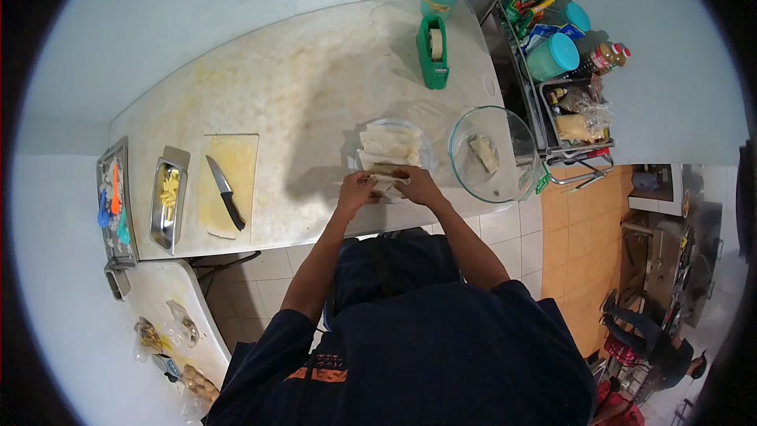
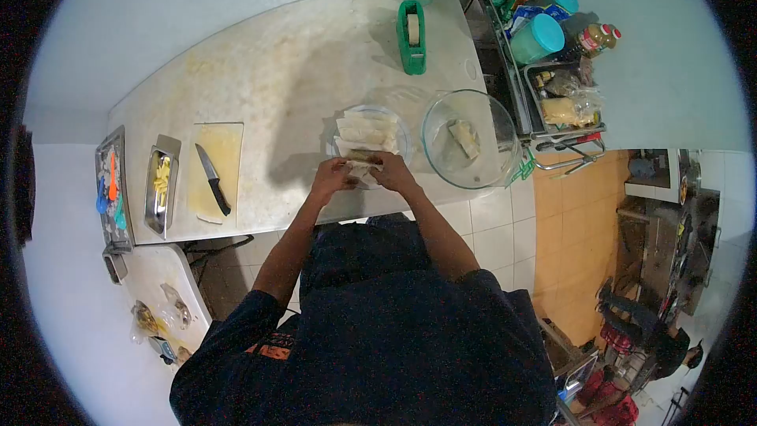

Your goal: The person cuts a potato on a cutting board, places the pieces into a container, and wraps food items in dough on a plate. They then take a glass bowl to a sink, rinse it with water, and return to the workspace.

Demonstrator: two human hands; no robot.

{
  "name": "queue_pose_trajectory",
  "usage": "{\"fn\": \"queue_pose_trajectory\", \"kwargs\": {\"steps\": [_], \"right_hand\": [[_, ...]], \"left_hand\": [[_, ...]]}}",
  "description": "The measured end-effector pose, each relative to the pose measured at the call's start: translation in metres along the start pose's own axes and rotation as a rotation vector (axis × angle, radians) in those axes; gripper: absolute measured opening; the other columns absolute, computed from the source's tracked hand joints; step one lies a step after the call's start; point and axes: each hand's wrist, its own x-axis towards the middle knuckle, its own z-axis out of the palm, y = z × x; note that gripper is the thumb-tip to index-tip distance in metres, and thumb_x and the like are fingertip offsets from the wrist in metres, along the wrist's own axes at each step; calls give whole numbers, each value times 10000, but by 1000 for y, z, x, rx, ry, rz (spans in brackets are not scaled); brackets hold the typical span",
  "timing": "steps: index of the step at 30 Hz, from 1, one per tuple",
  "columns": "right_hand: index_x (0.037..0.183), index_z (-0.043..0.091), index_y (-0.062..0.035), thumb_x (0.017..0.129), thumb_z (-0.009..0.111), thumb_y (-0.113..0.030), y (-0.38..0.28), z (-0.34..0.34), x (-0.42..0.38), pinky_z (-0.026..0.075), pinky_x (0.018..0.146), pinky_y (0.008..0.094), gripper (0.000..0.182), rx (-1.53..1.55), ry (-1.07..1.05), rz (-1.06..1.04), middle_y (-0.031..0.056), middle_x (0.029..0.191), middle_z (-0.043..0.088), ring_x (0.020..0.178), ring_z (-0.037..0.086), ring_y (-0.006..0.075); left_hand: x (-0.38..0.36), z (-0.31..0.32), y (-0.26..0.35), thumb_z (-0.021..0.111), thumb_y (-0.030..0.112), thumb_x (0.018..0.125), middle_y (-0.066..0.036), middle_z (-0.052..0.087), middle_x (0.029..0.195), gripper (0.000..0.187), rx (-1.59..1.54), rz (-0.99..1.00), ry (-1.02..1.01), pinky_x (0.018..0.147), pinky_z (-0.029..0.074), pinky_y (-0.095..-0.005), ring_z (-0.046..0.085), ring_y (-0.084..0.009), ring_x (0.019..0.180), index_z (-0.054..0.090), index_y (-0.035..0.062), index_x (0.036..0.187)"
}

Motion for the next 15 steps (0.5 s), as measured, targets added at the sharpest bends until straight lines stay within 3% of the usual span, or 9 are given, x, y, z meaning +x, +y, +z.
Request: {"fn": "queue_pose_trajectory", "kwargs": {"steps": [3,5,8,11,15], "right_hand": [[1036,665,7,808,665,-116,-4,-5,-8,518,825,410,259,-140,133,-58,197,976,679,909,658,341],[1014,660,13,823,639,-97,-14,-13,-21,511,818,426,222,-244,258,-79,200,942,667,888,648,358],[1018,652,2,834,628,-93,-6,-14,-24,504,819,425,208,-156,138,-49,195,912,655,885,644,355],[1063,626,-15,872,593,-124,-9,-10,-32,493,851,466,223,-175,31,-39,212,983,619,972,606,378],[1068,622,-12,879,600,-124,-9,-14,-42,505,828,449,220,-104,65,-79,208,956,639,903,633,367]], "left_hand": [[-21,2,14,592,133,942,-187,635,1074,333,322,159,231,525,594,-319,709,-250,669,560,-32,1230],[-17,-5,9,588,132,941,-183,643,1070,324,389,229,220,485,575,-307,709,-246,641,575,-22,1225],[-18,-4,13,585,122,933,-172,653,1077,317,406,263,148,476,563,-294,713,-232,644,589,-26,1214],[-18,4,13,596,108,912,-182,670,1068,314,392,281,98,507,554,-304,714,-231,635,600,-38,1189],[-14,2,-1,615,109,897,-192,680,1078,323,559,422,132,578,558,-322,717,-242,639,605,-45,1180]]}}
